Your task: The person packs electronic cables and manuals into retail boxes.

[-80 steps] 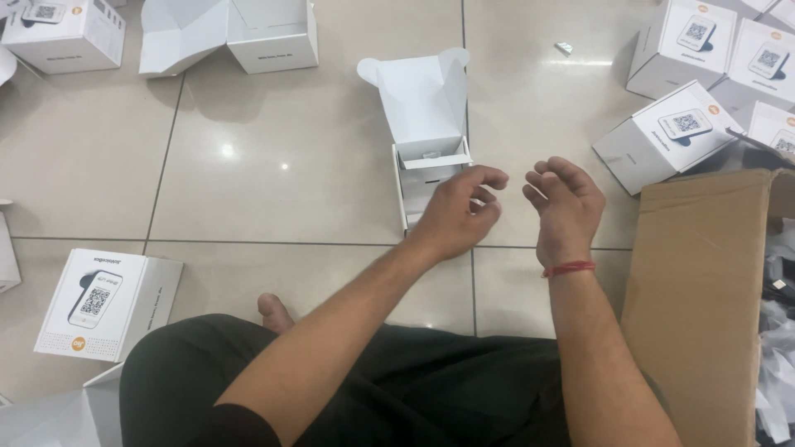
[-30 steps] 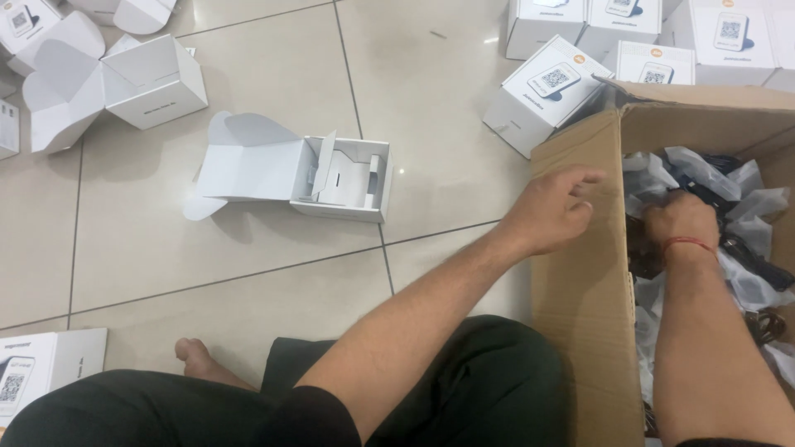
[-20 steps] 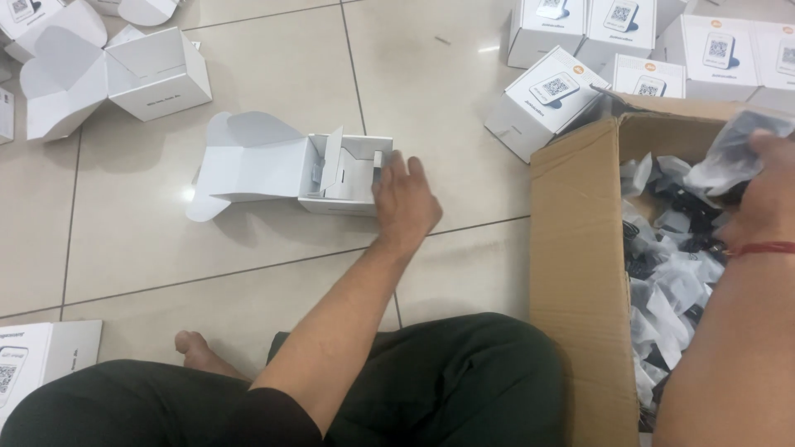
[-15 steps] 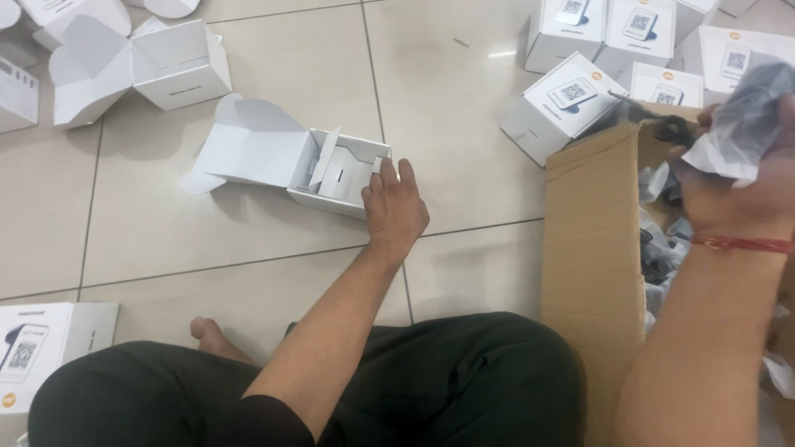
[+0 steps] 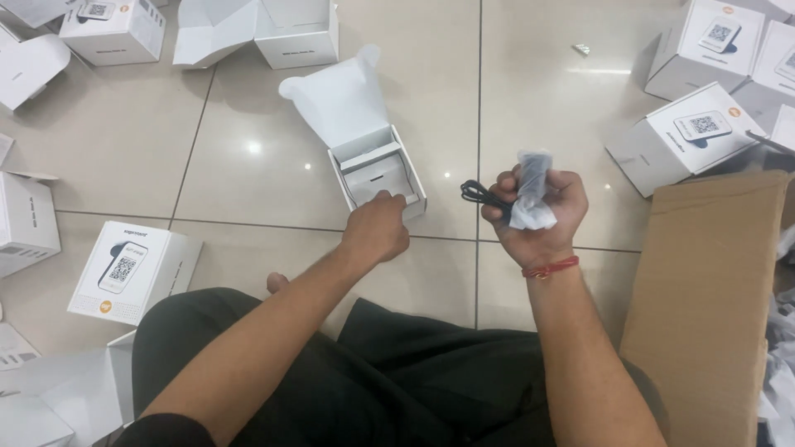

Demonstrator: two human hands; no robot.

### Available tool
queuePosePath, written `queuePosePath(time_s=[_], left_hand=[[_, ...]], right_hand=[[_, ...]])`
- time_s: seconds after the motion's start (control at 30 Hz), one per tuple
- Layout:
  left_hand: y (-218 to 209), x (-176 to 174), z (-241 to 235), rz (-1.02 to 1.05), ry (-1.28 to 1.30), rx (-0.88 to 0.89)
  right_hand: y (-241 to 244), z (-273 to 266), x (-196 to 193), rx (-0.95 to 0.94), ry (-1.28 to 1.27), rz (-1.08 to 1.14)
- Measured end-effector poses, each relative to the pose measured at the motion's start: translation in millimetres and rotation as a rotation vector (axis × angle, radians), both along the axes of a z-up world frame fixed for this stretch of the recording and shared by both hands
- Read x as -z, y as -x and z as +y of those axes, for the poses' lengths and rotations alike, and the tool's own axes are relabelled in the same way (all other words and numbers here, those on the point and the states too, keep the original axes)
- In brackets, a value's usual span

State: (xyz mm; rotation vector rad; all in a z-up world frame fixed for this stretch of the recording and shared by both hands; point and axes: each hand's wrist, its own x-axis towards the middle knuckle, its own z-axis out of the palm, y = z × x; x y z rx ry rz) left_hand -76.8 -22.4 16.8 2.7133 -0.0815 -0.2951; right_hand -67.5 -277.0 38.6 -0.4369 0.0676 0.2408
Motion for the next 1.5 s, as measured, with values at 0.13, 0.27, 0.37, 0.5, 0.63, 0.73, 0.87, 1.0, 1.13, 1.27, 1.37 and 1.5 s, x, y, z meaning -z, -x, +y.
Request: queuePosePath(time_s=[0.13, 0.27, 0.37, 0.5, 0.63, 0.73, 0.87, 1.0, 1.13, 1.27, 1.37, 1.5], left_hand=[[15, -5, 8, -0.064, 0.056, 0.172], [10, -2, -10, -0.065, 0.248, 0.203], [1, -7, -10, 0.054, 0.237, 0.229], [-21, -19, -6, 0.206, 0.258, 0.197], [-33, -9, 0, 0.265, 0.53, 0.19], [-37, -9, 5, 0.31, 0.664, 0.248], [-42, -19, 8, 0.402, 0.606, 0.269], [-48, -23, 16, 0.398, 0.512, 0.163], [-54, -17, 26, 0.343, 0.456, 0.012], [-58, -4, 33, 0.216, 0.433, -0.077], [-56, -3, 30, 0.133, 0.419, -0.091], [-46, -1, 23, 0.002, 0.355, -0.06]], right_hand=[[-4, 32, 11, -0.133, 0.053, -0.038], [-6, 46, 30, -0.192, 0.15, -0.009], [-10, 43, 34, -0.179, 0.206, -0.016], [-16, 38, 40, -0.165, 0.192, -0.069], [-18, 47, 50, -0.245, 0.214, -0.053], [-20, 53, 54, -0.283, 0.243, -0.046], [-16, 63, 37, -0.24, 0.376, -0.008], [-16, 73, 23, -0.183, 0.471, 0.057], [-17, 79, 23, -0.145, 0.741, 0.034], [-11, 86, 31, -0.085, 1.339, -0.074], [-3, 90, 20, 0.092, 1.598, -0.359], [-6, 85, 18, 0.285, 1.732, -0.669]])
